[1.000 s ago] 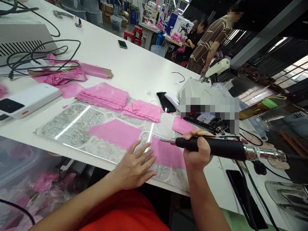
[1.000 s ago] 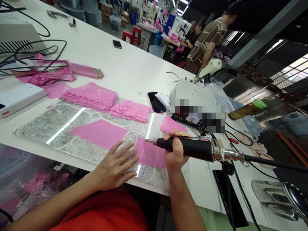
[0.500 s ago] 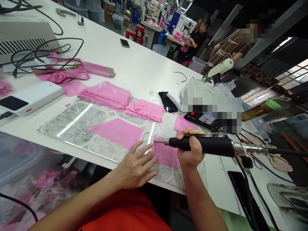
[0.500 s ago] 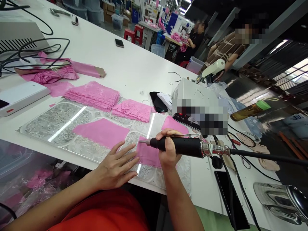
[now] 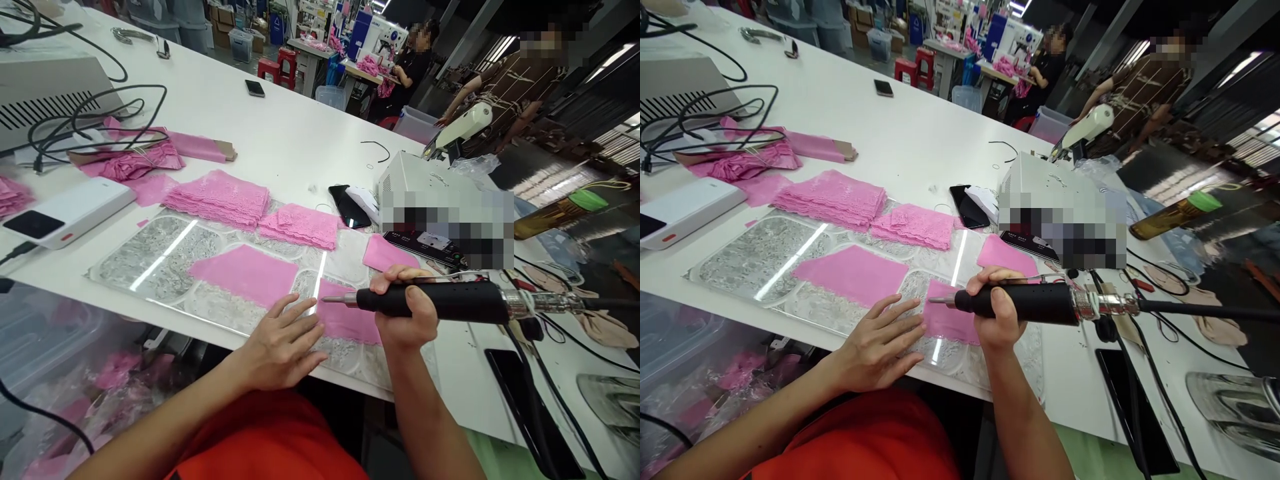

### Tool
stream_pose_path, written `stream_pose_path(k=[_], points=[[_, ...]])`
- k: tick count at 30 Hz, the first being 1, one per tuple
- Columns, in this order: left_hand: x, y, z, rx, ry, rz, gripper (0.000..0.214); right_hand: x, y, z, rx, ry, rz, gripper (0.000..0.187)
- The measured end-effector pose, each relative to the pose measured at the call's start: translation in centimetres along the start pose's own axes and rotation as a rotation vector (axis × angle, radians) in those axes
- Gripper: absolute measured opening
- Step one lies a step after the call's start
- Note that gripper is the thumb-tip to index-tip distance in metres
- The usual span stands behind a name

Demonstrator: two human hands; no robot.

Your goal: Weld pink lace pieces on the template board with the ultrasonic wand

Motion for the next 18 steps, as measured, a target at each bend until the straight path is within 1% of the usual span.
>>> stream_pose_path(k=[3, 11, 18], points=[[-0.05, -0.04, -0.07, 0.002, 0.004, 0.003, 0.024, -0.23, 0.08, 0.22, 0.027, -0.005, -0.023, 0.012], [0.38, -0.15, -0.16, -0.021, -0.012, 0.005, 0.023, 0.58, 0.05, 0.36, 0.015, -0.057, -0.011, 0.012], [0.36, -0.16, -0.11, -0.025, -0.011, 0.000, 0.023, 0.64, 0.22, 0.53, 0.018, -0.077, 0.033, 0.008]])
Point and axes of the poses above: each hand's wrist, its own z-axis away from the middle knuckle, its own x-axis out of the palm, y = z × x, the point moved 8 cm from there along -z, towards the middle knuckle, and after that the axes turned 3 degrees about -x, right-handed, at the moved point
